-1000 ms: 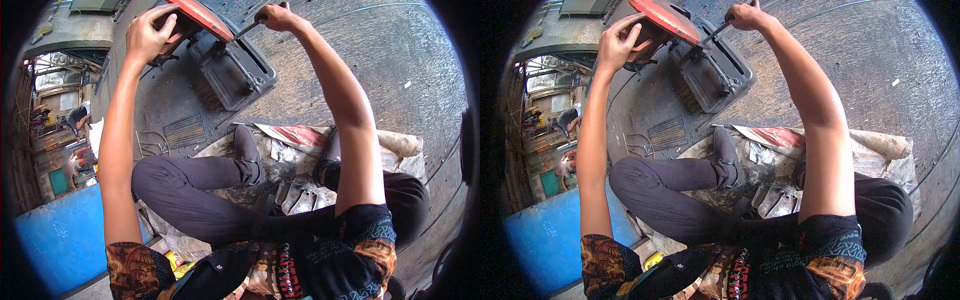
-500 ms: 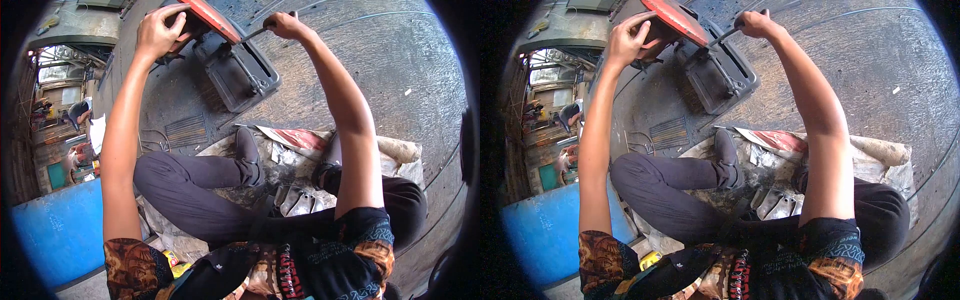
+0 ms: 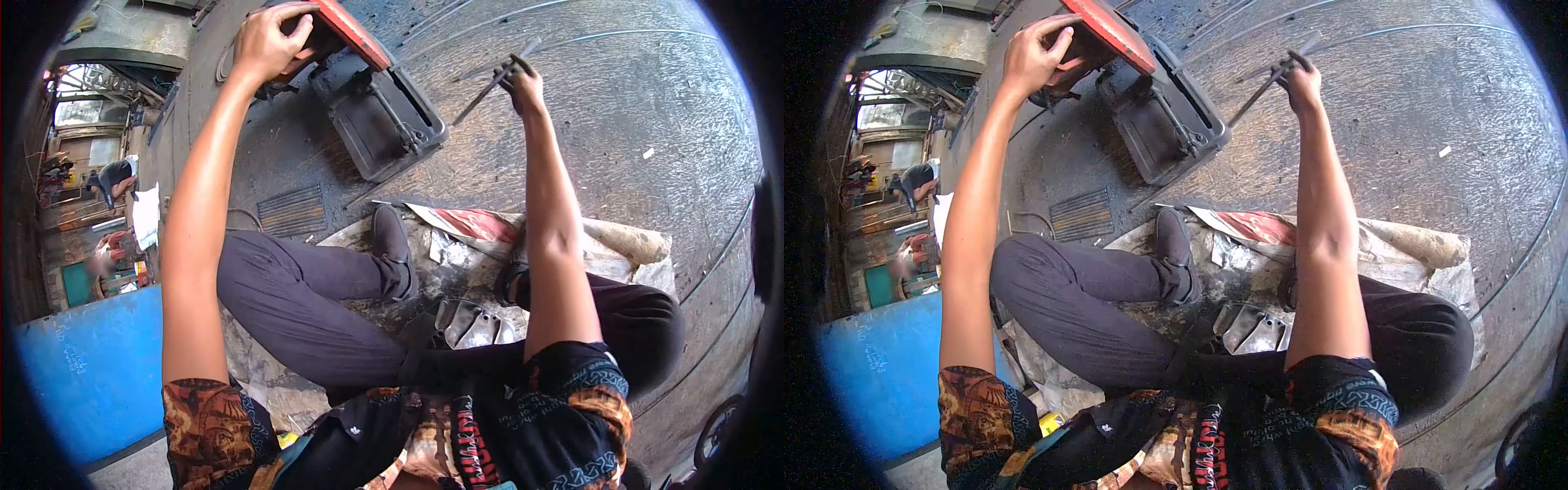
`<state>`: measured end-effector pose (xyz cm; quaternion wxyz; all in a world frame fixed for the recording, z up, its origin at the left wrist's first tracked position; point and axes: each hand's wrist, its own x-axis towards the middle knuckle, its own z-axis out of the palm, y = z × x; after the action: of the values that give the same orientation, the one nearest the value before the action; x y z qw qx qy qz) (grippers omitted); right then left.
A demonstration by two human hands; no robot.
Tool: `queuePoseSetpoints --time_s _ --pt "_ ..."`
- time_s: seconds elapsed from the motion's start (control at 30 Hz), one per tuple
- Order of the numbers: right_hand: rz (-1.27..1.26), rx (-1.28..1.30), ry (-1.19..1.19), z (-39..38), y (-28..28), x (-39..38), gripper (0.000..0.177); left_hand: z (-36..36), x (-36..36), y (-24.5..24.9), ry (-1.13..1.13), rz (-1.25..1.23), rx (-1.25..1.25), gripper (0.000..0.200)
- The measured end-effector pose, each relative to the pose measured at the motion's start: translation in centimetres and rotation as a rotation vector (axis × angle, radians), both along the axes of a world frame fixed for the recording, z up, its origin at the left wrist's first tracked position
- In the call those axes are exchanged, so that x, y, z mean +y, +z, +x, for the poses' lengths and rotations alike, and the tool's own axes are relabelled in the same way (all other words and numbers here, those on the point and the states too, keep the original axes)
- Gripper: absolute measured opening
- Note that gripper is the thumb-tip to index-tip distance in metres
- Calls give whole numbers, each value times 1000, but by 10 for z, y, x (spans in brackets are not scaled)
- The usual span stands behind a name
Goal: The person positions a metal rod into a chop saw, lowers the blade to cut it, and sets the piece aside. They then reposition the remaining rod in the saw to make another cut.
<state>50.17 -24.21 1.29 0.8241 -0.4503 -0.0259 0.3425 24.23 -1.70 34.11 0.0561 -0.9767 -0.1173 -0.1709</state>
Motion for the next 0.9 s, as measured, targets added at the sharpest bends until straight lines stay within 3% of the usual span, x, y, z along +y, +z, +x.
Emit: queuePoseSetpoints --time_s 0.13,0.23,0.27,0.3,0.37,0.4,0.5,0.77,0.9 --pt "-111 79 -110 -14 -53 -14 66 -1 2 -1 9 -5 -7 28" --pt "-551 -269 -47 -18 -98 -12 70 -1 4 -2 10 6 -3 29" --pt "-569 -263 -80 -6 -151 -3 70 -1 3 -2 8 17 -5 29" --pt "-839 -389 -35 -26 -104 -14 55 -1 2 -1 7 28 -7 28" --pt "-813 -393 148 -46 -42 -29 40 -1 -2 1 31 -9 0 29" --pt "-937 -784 108 -50 -46 -25 33 -1 -2 1 55 -48 7 29" --pt "-1025 -938 232 -55 -41 -26 31 -2 6 -2 0 -9 -31 29" --pt "-1165 -1165 330 -72 -56 -23 27 -2 5 -3 34 25 -33 29" --pt "-1083 -1150 326 -85 -36 -24 31 -3 7 -5 4 34 -42 28"
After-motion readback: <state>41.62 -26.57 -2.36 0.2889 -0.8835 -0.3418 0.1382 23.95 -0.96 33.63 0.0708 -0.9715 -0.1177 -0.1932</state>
